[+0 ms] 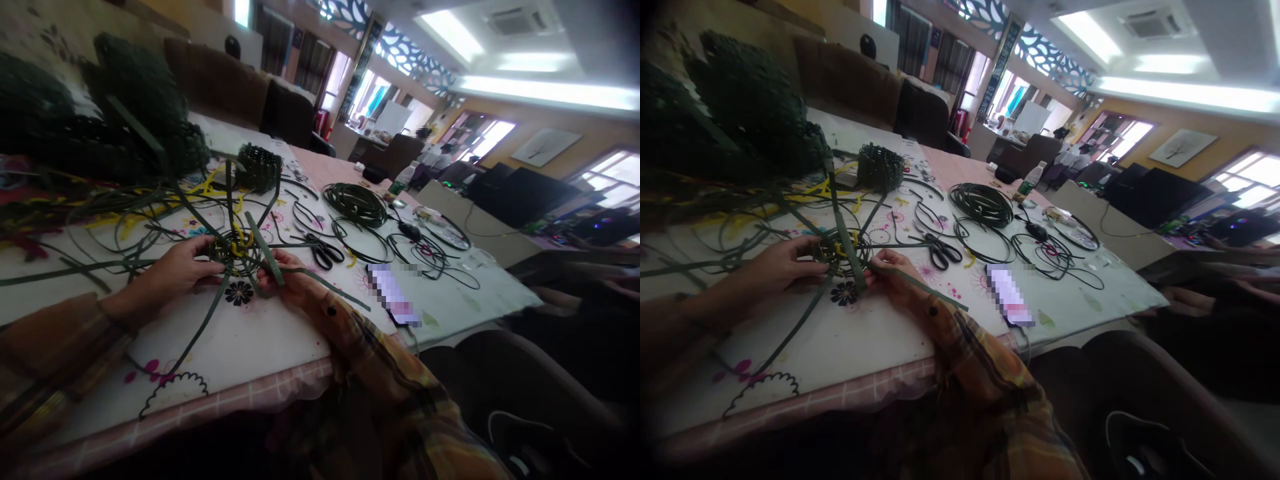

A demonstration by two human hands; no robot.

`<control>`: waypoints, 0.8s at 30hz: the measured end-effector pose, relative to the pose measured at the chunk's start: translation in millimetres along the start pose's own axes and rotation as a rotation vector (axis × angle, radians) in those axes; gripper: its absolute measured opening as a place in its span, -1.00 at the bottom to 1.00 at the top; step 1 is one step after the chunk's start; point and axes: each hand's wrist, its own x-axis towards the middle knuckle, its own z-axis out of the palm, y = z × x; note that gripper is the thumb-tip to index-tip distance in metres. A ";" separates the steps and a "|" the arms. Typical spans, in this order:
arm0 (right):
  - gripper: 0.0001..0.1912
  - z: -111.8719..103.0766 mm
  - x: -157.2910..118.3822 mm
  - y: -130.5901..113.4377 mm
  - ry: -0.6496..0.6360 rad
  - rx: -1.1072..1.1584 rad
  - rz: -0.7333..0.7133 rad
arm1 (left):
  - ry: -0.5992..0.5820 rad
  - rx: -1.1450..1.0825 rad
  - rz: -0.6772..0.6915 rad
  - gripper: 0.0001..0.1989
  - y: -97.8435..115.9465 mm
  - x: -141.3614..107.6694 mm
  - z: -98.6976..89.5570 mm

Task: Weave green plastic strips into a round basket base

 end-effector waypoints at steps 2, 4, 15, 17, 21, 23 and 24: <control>-0.65 -1.6 -1.2 -1.8 -0.028 0.002 0.019 | -0.004 -0.015 -0.052 -0.29 3.4 -0.9 1.3; -0.67 -3.2 -1.8 -3.4 -0.052 0.005 0.040 | -0.016 -0.011 -0.080 -0.27 7.5 -2.2 3.2; -0.77 -12.2 0.7 -12.7 -0.192 0.008 0.170 | -0.106 0.148 -0.015 -0.14 1.1 7.5 -6.6; -0.75 -12.7 0.8 -12.5 -0.192 0.012 0.155 | -0.145 0.168 0.011 -0.14 -2.9 11.5 -10.3; -0.75 -12.0 2.9 -7.3 -0.167 -0.010 0.113 | -0.177 0.194 0.091 -0.23 -6.1 13.7 -13.2; -0.75 -10.9 3.8 -4.2 -0.160 -0.015 0.099 | -0.168 0.213 0.097 -0.27 -4.8 12.5 -12.6; -0.75 -10.2 4.0 -3.1 -0.158 -0.012 0.092 | -0.167 0.230 0.084 -0.27 -3.5 11.6 -12.0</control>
